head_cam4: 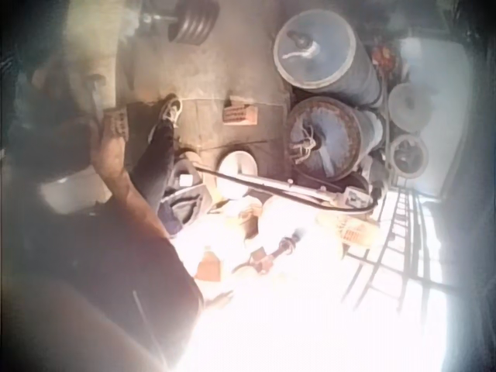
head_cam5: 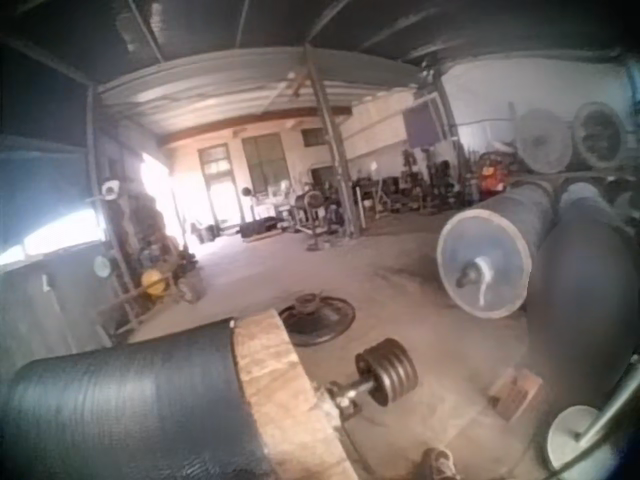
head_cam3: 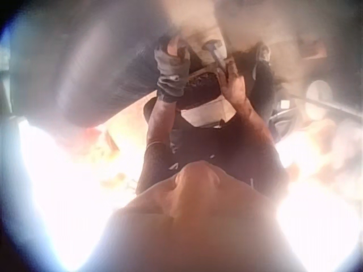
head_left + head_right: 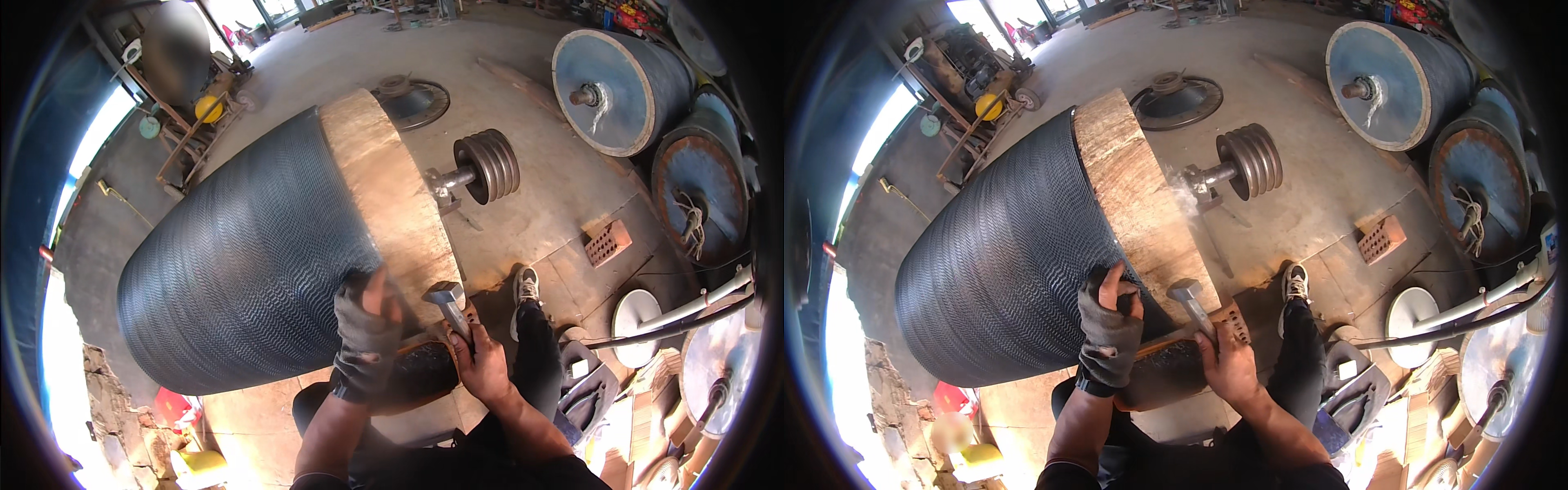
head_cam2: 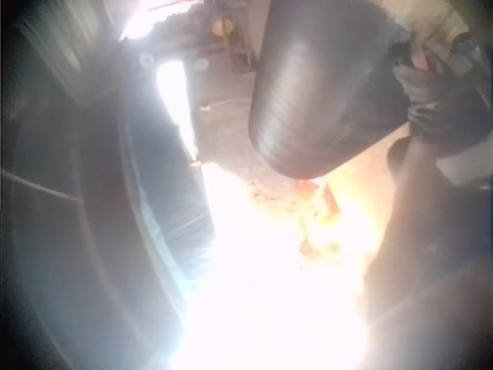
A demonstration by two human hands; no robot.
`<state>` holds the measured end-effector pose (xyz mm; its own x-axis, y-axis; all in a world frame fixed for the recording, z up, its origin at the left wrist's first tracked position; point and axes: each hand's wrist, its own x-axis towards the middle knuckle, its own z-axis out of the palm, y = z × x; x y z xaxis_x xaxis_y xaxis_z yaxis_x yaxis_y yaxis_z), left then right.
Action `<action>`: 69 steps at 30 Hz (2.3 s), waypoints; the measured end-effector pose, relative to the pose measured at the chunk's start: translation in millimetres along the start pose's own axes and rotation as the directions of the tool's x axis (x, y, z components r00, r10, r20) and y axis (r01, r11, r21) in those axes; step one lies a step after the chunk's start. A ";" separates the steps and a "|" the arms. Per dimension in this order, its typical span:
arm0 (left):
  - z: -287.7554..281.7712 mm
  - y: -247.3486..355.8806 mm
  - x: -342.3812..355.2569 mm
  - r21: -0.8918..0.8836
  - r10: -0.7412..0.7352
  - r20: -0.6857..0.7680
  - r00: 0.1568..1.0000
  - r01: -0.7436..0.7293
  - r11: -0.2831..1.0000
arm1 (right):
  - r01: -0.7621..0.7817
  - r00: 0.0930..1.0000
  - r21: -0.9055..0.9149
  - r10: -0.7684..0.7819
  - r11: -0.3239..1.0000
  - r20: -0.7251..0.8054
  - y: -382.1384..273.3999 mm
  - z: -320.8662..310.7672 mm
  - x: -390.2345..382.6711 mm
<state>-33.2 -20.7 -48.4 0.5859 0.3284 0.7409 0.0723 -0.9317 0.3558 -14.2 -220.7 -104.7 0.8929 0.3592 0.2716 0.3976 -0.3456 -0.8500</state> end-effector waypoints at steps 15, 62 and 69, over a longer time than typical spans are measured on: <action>10.1 -6.8 8.4 0.091 -0.005 0.166 0.986 -0.010 0.996 | 0.131 0.991 0.006 -0.131 0.991 -0.022 -22.8 3.0 20.4; 20.4 -38.7 -12.4 0.161 0.335 -0.163 0.928 -0.309 0.937 | 0.024 1.000 -0.072 -0.024 0.997 0.007 -19.0 17.3 23.9; 20.3 -34.6 -6.0 0.130 0.306 -0.174 0.936 -0.286 0.949 | 0.089 0.994 -0.349 -0.058 0.933 0.097 -12.1 21.3 32.3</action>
<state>-22.9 6.4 -76.7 0.4299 0.0488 0.9016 0.0061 -0.9987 0.0512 5.3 -186.5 -95.3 0.8434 0.4614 0.2753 0.5239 -0.5929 -0.6115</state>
